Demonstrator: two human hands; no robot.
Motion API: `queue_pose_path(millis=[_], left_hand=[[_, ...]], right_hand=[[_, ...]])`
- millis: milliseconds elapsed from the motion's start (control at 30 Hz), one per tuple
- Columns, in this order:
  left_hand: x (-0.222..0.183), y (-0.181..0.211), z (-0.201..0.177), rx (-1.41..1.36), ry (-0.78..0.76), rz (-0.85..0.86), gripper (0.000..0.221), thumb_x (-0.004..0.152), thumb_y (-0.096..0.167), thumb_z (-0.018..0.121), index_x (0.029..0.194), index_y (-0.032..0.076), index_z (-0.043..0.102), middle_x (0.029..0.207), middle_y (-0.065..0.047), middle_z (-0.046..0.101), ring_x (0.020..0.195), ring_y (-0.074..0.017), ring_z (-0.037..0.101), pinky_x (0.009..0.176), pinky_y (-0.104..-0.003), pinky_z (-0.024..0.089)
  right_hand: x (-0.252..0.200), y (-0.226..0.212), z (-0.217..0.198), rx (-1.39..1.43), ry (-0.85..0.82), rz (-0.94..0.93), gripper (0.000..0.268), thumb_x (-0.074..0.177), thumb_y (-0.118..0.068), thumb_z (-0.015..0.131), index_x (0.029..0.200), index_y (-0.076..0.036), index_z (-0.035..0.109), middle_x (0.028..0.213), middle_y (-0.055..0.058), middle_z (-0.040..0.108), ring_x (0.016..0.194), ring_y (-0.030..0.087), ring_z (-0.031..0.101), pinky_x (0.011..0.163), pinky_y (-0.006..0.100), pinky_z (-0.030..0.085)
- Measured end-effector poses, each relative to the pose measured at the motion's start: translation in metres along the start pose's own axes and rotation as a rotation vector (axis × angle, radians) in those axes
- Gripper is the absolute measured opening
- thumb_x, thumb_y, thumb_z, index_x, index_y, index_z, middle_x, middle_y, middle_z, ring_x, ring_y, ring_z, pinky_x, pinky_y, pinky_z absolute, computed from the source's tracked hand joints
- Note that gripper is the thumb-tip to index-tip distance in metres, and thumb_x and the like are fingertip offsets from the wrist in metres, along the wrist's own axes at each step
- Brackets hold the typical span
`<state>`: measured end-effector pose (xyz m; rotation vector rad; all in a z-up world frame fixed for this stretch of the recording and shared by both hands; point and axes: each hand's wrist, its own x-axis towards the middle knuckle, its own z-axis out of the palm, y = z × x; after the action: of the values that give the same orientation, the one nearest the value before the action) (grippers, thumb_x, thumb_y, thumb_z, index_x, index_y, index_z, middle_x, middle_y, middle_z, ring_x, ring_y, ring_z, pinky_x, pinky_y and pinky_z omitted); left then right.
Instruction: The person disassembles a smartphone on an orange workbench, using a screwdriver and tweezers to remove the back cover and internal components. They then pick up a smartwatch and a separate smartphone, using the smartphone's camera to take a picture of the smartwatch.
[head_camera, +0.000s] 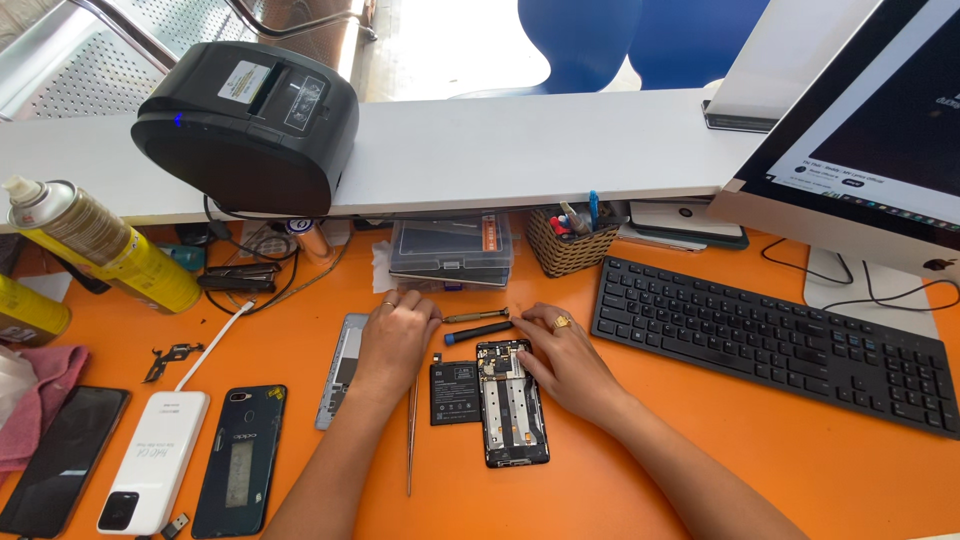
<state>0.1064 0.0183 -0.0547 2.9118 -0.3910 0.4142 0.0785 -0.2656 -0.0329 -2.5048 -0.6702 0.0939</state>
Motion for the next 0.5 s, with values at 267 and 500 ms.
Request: queue_pose_path(millis=[267, 500], left_hand=[[0.0, -0.002, 0.004, 0.002, -0.002, 0.005, 0.003, 0.096, 0.025, 0.076, 0.095, 0.024, 0.074, 0.092, 0.004, 0.063, 0.104, -0.0211, 0.064, 0.086, -0.036, 0.056], [-0.001, -0.016, 0.034, 0.157, 0.155, 0.043, 0.014, 0.094, 0.038, 0.073, 0.095, 0.026, 0.066, 0.098, 0.004, 0.061, 0.109, -0.0207, 0.064, 0.085, -0.033, 0.057]], right_hand=[[-0.002, -0.003, -0.004, 0.022, 0.009, -0.014, 0.047, 0.103, -0.022, 0.064, 0.147, -0.004, 0.062, 0.143, 0.019, 0.058, 0.149, 0.045, 0.045, 0.118, 0.054, 0.04], [0.001, 0.012, 0.01, -0.011, 0.132, -0.161, 0.05, 0.096, -0.02, 0.071, 0.143, -0.005, 0.065, 0.135, 0.021, 0.061, 0.138, 0.049, 0.054, 0.111, 0.058, 0.045]])
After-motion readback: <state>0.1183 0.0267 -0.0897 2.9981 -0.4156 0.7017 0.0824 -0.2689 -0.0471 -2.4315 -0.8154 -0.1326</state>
